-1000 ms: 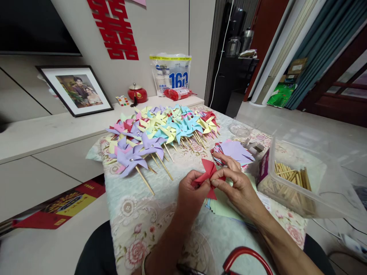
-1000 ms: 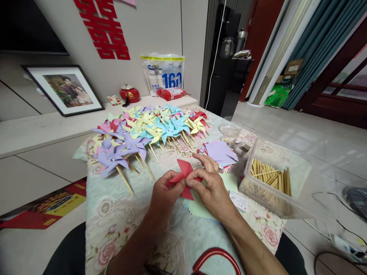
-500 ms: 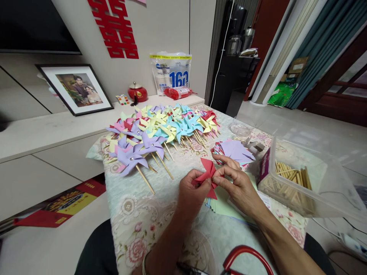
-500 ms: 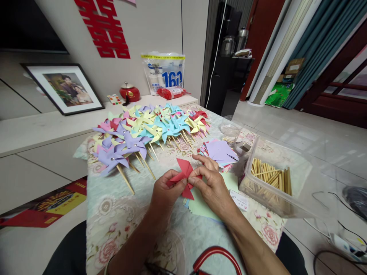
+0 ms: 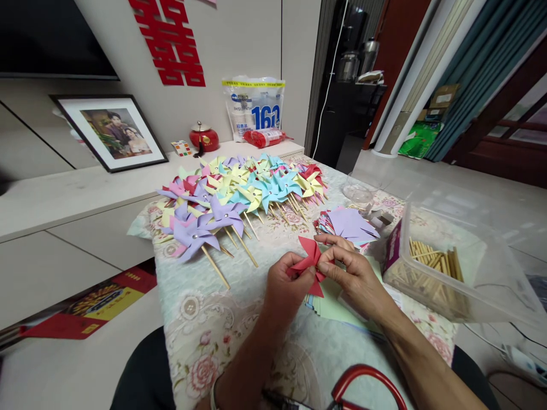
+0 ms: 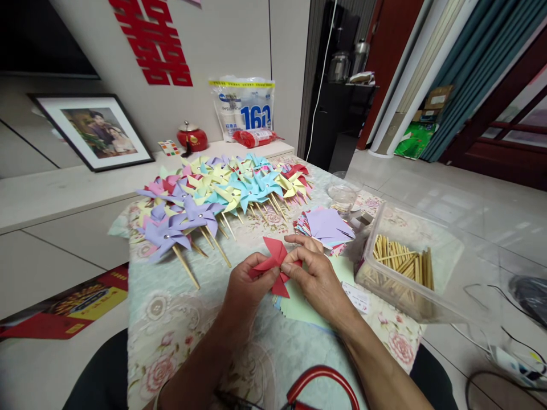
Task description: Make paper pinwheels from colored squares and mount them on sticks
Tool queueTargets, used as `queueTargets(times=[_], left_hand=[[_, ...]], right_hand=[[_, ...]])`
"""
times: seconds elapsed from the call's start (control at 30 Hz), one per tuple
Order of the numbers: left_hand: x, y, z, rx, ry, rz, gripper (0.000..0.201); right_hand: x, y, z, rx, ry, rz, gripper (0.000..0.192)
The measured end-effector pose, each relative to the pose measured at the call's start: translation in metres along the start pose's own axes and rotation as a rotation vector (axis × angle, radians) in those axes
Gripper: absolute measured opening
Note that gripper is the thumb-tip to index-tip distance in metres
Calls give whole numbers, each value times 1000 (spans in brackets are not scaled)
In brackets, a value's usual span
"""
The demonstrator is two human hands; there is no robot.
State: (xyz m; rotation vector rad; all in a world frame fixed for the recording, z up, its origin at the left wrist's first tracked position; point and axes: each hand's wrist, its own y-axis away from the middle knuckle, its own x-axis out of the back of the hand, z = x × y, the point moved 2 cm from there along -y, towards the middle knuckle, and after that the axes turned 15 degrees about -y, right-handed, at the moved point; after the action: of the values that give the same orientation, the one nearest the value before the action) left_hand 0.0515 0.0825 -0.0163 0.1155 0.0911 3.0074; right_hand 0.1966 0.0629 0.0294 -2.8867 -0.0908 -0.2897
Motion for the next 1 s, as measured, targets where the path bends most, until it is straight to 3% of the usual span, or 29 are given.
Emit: queueTargets(times=[1.0], left_hand=[[0, 0, 8, 31, -23, 3, 16]], right_hand=[[-1, 0, 2, 10, -12, -10, 22]])
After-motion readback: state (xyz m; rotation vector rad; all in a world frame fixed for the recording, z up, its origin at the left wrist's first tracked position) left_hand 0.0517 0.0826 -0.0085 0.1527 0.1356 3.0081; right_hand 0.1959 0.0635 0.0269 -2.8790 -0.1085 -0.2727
